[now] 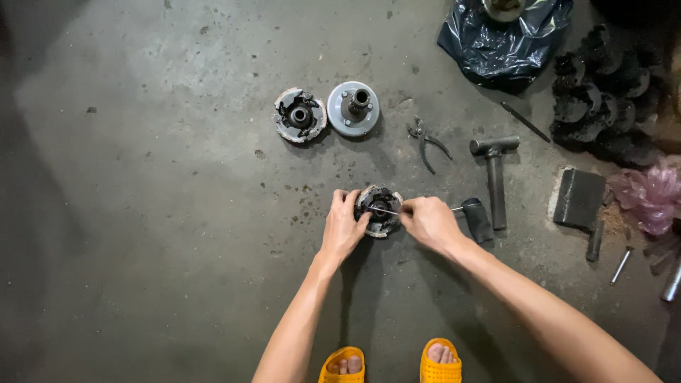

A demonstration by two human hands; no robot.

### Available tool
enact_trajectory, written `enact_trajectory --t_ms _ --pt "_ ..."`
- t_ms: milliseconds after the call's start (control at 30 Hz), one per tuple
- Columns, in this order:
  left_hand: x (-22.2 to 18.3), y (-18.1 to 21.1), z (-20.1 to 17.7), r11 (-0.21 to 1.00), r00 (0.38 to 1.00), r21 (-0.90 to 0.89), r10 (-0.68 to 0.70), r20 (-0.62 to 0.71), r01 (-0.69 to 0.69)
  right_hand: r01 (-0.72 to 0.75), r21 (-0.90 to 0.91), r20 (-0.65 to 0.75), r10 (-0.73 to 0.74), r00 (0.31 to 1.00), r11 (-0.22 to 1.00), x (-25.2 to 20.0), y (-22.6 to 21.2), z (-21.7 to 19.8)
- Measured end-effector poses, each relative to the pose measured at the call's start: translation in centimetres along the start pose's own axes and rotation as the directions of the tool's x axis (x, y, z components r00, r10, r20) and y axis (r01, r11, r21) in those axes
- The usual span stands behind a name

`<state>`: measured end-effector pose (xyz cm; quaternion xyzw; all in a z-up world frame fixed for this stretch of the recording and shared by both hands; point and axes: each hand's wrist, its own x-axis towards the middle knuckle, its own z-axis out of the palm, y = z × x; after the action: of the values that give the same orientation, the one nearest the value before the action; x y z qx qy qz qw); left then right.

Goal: Assembling a motorcycle centrifugal clutch by installing shoes and springs into the carrier

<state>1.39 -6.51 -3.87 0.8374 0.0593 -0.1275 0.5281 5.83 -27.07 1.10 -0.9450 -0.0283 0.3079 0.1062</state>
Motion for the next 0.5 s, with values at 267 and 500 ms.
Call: enact_trajectory --t_ms 267,500 --pt "-0.4 -0.3 0.2 1.000 1.000 -0.012 0.004 -0.028 -0.005 0.026 -0.151 0.074 -0.015 0.997 0.988 0.3 -4.1 -4.5" --pt "-0.1 -0.2 0.2 0.999 0.999 -0.044 0.004 -0.033 -0.006 -0.147 0.185 0.154 0.119 0.981 0.972 -1.6 -3.4 -2.9"
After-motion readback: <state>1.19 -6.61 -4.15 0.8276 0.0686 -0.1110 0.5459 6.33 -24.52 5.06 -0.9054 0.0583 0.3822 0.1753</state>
